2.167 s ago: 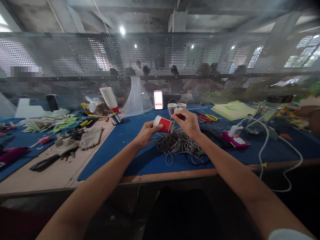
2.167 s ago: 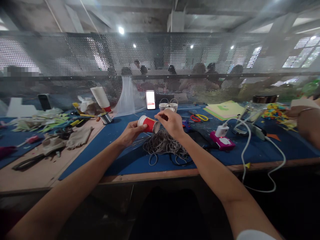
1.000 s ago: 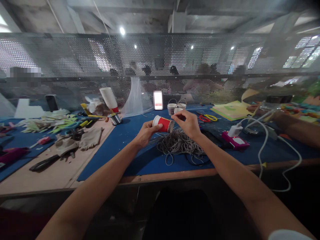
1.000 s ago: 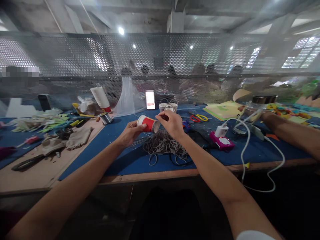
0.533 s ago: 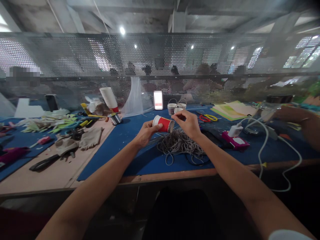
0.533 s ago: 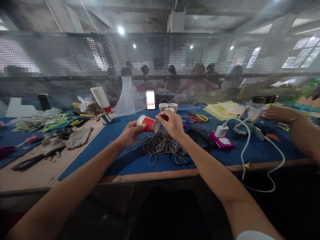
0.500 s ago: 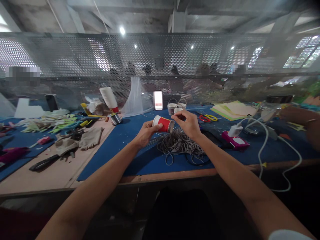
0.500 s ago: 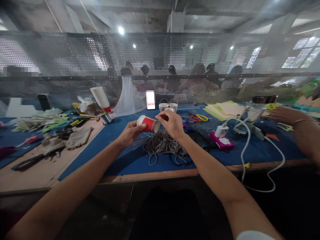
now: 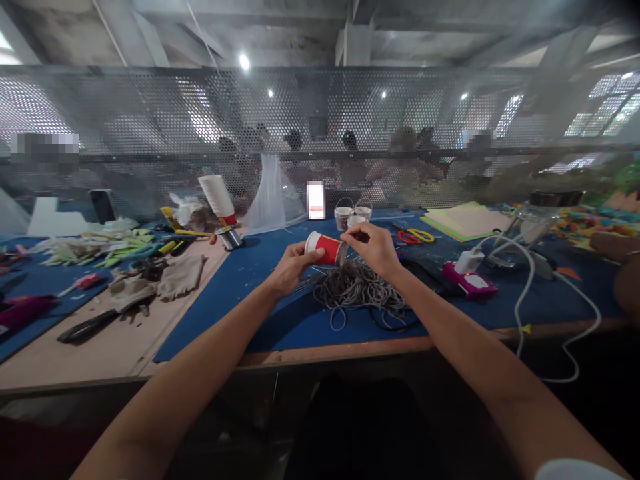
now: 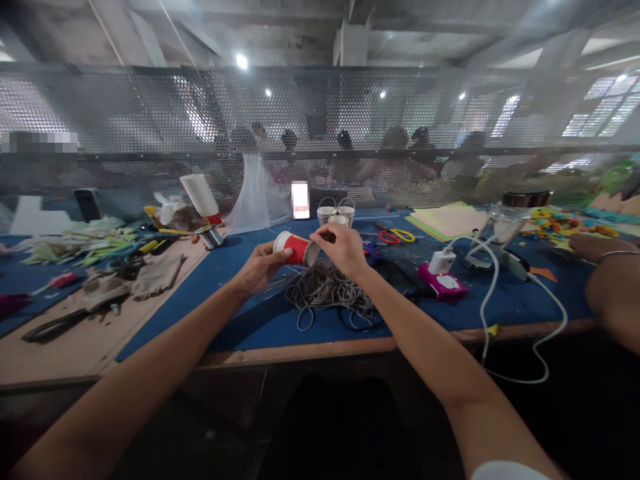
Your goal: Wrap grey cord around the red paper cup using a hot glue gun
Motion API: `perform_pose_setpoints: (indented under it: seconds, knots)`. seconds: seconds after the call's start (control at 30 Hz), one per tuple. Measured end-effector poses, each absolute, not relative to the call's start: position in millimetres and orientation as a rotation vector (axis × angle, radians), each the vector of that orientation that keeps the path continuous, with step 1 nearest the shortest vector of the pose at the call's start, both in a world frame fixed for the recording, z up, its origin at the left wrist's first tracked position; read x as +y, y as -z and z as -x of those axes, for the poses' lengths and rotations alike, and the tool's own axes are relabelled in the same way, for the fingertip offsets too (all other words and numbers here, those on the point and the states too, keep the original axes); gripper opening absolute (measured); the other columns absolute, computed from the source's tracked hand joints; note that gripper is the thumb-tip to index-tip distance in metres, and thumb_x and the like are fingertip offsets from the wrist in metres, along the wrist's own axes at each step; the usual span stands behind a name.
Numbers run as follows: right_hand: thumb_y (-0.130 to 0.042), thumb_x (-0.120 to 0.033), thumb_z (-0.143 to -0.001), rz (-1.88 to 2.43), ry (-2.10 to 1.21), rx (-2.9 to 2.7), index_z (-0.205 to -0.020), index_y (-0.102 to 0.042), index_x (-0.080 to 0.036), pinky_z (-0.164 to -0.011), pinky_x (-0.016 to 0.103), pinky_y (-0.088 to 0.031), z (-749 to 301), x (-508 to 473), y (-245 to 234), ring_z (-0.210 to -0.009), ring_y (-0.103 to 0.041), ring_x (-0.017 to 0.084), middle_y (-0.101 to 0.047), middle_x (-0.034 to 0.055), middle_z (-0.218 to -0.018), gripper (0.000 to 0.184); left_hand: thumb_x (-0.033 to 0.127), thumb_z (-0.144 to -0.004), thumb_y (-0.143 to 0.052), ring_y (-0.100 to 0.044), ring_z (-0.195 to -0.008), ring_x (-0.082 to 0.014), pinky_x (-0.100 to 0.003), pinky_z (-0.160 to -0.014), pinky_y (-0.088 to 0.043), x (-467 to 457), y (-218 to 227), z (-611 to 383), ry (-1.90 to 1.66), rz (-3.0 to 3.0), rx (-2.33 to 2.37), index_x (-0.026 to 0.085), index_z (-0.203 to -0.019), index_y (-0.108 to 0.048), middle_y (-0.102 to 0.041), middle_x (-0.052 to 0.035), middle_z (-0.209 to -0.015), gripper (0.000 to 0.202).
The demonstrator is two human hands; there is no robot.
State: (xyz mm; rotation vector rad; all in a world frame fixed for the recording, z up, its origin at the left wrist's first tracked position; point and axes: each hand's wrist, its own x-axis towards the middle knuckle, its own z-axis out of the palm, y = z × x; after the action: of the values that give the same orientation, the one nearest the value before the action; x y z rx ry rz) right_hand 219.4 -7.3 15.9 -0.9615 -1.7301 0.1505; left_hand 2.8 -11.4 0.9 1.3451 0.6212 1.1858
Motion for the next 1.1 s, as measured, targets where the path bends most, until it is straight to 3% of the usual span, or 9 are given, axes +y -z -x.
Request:
perform_pose_setpoints:
  seconds: [0.23, 0.43, 0.57, 0.87, 1.1]
  knots:
    - [-0.069, -0.041, -0.086, 0.997, -0.260, -1.761, -0.081, -0.072, -0.021, -0.065, 0.032, -0.046, -221, -3, -14, -0.066, -0.061, 0.016, -0.070, 0.0022, -0.073, 0.020, 0.033, -0.069, -0.086, -0.062, -0.071, -0.0139, -0.028, -0.077, -0.049, -10, 2, -4, -1.194, -1.336, 0.640, 0.013, -0.086, -0.078, -0.074, -0.0049, -0.082, 0.027]
    - [-0.050, -0.059, -0.095, 0.962, -0.562, -1.703, -0.094, -0.075, -0.020, -0.053, 0.028, -0.044, -226, 4, -13, -0.051, -0.055, 0.012, -0.065, 0.0011, -0.071, 0.046, 0.037, -0.069, -0.086, -0.065, -0.080, -0.0184, -0.033, -0.087, -0.050, -7, 5, -4, -1.220, -1.390, 0.654, 0.012, -0.091, -0.079, -0.076, -0.0074, -0.089, 0.034]
    - [-0.043, -0.066, -0.096, 0.953, -0.651, -1.690, -0.102, -0.073, -0.020, -0.054, 0.027, -0.047, -226, 3, -14, -0.053, -0.057, 0.012, -0.067, 0.0023, -0.079, 0.055, 0.039, -0.073, -0.084, -0.066, -0.086, -0.0202, -0.035, -0.092, -0.049, -4, 7, -2, -1.253, -1.423, 0.643, 0.013, -0.097, -0.079, -0.076, -0.0079, -0.092, 0.035]
    - [-0.048, -0.062, -0.095, 1.018, -0.608, -1.854, -0.103, -0.072, -0.020, -0.071, 0.032, -0.051, -224, 0, -12, -0.067, -0.065, 0.016, -0.073, 0.0066, -0.100, 0.049, 0.039, -0.072, -0.084, -0.065, -0.089, -0.0211, -0.037, -0.095, -0.047, 0, 11, -2, -1.302, -1.437, 0.644, 0.013, -0.096, -0.078, -0.075, -0.0074, -0.093, 0.035]
    - [-0.056, -0.059, -0.092, 1.001, -0.635, -1.856, -0.110, -0.071, -0.019, -0.075, 0.033, -0.053, -223, 1, -8, -0.084, -0.067, 0.020, -0.074, 0.0089, -0.099, 0.046, 0.035, -0.069, -0.086, -0.065, -0.089, -0.0198, -0.034, -0.092, -0.048, -1, 7, -1, -1.276, -1.428, 0.646, 0.014, -0.104, -0.076, -0.075, -0.0066, -0.097, 0.042]
